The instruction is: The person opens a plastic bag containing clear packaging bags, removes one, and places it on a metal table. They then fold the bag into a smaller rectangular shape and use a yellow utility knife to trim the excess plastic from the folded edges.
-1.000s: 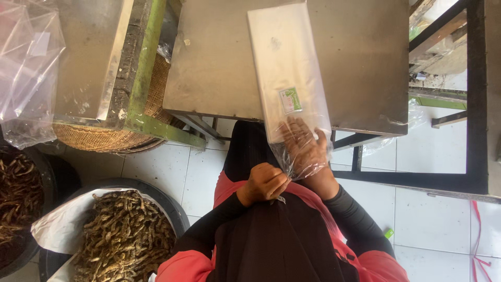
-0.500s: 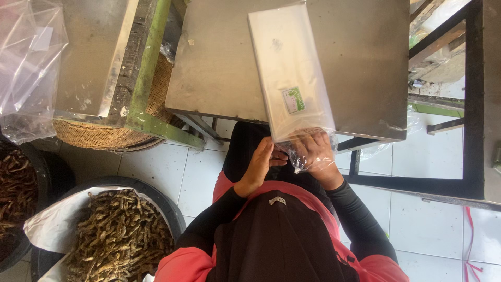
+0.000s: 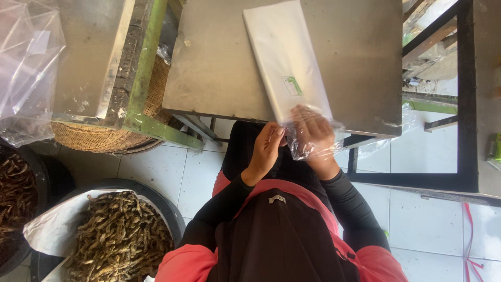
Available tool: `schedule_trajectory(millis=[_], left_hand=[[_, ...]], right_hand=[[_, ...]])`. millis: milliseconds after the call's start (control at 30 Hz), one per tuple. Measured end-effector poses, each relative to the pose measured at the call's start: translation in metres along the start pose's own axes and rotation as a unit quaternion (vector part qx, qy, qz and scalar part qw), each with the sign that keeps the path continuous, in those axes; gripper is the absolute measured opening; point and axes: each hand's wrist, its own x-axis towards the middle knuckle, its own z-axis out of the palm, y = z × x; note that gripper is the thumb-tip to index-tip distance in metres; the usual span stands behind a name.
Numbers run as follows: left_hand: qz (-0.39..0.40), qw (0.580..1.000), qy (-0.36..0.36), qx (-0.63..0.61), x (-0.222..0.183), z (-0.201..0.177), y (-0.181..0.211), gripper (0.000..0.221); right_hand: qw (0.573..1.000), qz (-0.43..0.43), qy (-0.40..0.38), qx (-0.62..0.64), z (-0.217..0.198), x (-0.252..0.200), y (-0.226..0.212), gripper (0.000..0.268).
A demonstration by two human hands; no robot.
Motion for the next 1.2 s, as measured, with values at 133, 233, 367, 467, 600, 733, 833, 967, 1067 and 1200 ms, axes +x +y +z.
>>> schedule_trajectory(millis=[133, 233, 367, 467, 600, 733, 833, 967, 1067, 1200], left_hand=[[-0.062, 0.995, 0.005, -0.078, 0.019, -0.007, 0.015, 0.03], [-0.124, 0.985, 0.026, -0.12, 0.026, -0.016, 0.018, 0.033], [-0.079, 0.989, 0.034, -0.121, 0.035, -0.033, 0.014, 0.049], [-0.018, 0.985, 0.155, -0.072, 0.063, -0.063, 0.021, 0.061], [0.155, 0.953, 0.159, -0.205, 0.072, -0.132, 0.05, 0.061], [0.168, 0.949, 0.255, -0.082, 0.043, -0.175, 0.07, 0.044], [0.191, 0.938, 0.287, -0.036, 0.029, -0.184, 0.069, 0.025], [0.156, 0.93, 0.331, -0.016, 0.014, -0.184, 0.063, 0.022], [0.117, 0.935, 0.333, 0.045, 0.006, -0.186, 0.058, 0.013], [0.106, 0.937, 0.333, -0.003, -0.008, -0.195, 0.041, 0.012]], right_hand=[[0.991, 0.068, 0.098, 0.054, -0.005, 0.008, 0.02, 0.027], [0.958, 0.197, 0.191, 0.085, -0.021, 0.005, 0.035, 0.017], [0.95, 0.189, 0.241, 0.062, -0.051, -0.014, 0.062, 0.024], [0.706, 0.335, 0.307, 0.543, -0.048, -0.031, 0.075, 0.016], [0.675, 0.297, 0.255, 0.625, -0.024, -0.063, 0.083, 0.017], [0.663, 0.303, 0.188, 0.658, 0.0, -0.085, 0.09, 0.014], [0.744, 0.418, 0.095, 0.512, 0.009, -0.092, 0.092, 0.021], [0.755, 0.436, 0.022, 0.489, 0.012, -0.092, 0.086, 0.018], [0.857, 0.352, -0.037, 0.374, 0.008, -0.086, 0.081, 0.021], [0.834, 0.368, -0.014, 0.412, 0.004, -0.075, 0.067, 0.032]])
